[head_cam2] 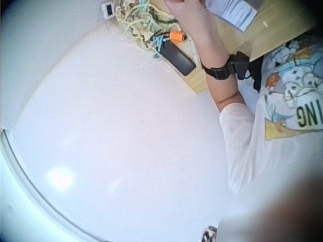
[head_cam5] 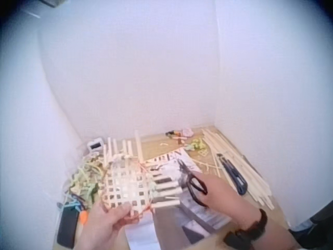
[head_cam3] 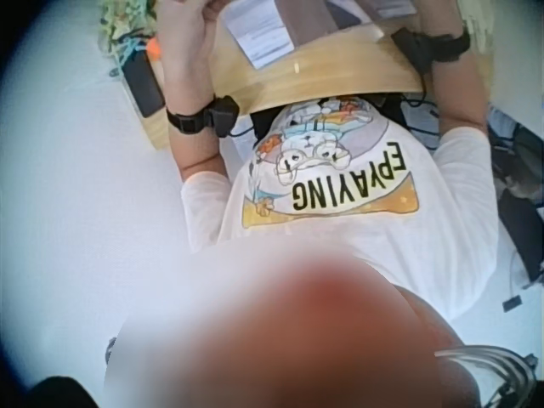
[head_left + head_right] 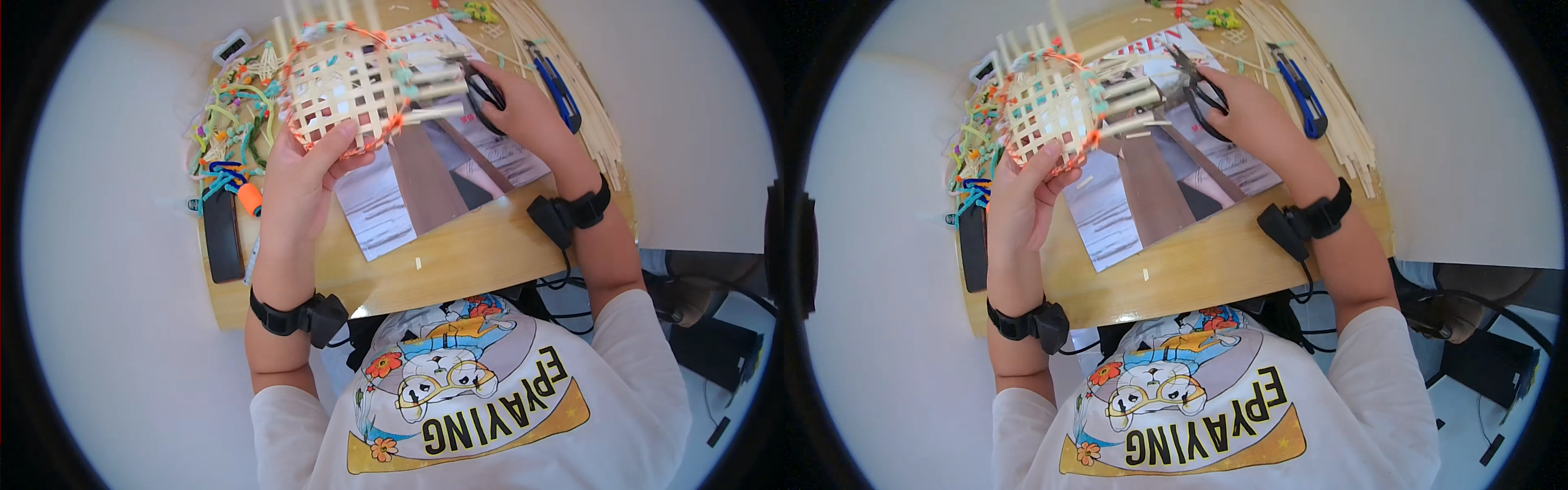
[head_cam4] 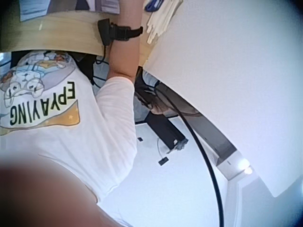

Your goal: Weaving bamboo strips into a circular pattern and trimming the excess with scissors and tweezers.

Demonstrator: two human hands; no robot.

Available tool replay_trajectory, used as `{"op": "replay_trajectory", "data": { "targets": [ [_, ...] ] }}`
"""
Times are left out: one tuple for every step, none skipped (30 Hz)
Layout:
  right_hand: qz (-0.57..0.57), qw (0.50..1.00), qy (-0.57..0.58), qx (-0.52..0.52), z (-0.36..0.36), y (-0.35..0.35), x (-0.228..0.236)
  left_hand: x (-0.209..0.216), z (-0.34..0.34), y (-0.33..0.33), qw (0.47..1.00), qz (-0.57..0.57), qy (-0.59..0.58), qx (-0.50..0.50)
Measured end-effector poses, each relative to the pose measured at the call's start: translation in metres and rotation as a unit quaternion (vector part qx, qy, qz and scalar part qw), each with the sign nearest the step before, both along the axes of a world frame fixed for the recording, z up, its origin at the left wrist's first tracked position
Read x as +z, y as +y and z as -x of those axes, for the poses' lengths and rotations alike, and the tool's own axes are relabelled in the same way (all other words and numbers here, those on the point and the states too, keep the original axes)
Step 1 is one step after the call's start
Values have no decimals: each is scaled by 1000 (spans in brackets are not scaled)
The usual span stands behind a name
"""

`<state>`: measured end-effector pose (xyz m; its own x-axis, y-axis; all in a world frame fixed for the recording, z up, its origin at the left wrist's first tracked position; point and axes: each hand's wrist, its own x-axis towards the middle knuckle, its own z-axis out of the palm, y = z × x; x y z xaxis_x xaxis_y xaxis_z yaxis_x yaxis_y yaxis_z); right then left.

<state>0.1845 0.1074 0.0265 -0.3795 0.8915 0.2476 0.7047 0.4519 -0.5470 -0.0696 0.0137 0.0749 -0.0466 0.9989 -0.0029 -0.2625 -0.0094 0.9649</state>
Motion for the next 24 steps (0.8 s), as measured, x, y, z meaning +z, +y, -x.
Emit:
{"op": "replay_trajectory", "data": {
  "targets": [
    [74,994,69,-30,3,-3,10,4,-2,2,1000,-5,-20,5],
    [119,974,194,-4,7,-3,15,10,-5,5,1000,-10,-21,6],
    [116,974,193,-3,12,-4,21,14,-7,8,998,-15,-55,7],
    [158,949,272,32,18,-10,27,17,-9,11,996,-20,-88,8],
    [200,913,349,65,25,-20,39,19,-11,13,996,-21,-90,6],
    [259,893,358,83,28,-28,48,19,-12,15,995,-33,-99,10],
    [259,894,357,81,34,-34,45,18,-13,18,993,-43,-107,14],
    [245,878,388,136,40,-41,39,16,-17,19,993,-42,-108,14],
    [233,858,417,190,45,-48,34,10,-20,18,991,-50,-118,37],
    [265,859,402,175,47,-54,36,6,-22,18,988,-58,-128,60],
    [269,858,402,172,50,-59,34,3,-23,17,988,-53,-129,60],
    [258,852,422,171,54,-63,31,0,-24,16,989,-48,-130,52],
    [247,846,441,169,56,-66,28,-2,-25,15,990,-43,-131,43],
    [260,842,445,162,57,-68,27,-5,-26,14,990,-38,-131,42],
    [263,841,446,158,57,-69,26,-7,-26,14,990,-40,-129,45],
    [270,841,443,153,58,-69,25,-9,-26,13,990,-42,-127,48],
    [275,841,440,148,58,-70,24,-10,-28,13,990,-38,-128,47],
    [278,841,441,145,58,-70,23,-11,-29,12,988,-44,-135,59],
    [278,835,456,132,60,-71,21,-12,-30,12,986,-49,-141,71],
    [278,829,470,119,60,-71,21,-13,-31,12,986,-47,-141,69],
    [280,829,471,116,59,-71,20,-14,-32,12,986,-48,-139,74],
    [263,850,442,111,58,-71,20,-15,-32,12,986,-49,-136,79],
    [247,870,413,104,57,-72,20,-16,-35,11,987,-45,-136,77],
    [249,869,415,100,56,-72,21,-15,-38,10,987,-52,-124,82]
  ]
}}
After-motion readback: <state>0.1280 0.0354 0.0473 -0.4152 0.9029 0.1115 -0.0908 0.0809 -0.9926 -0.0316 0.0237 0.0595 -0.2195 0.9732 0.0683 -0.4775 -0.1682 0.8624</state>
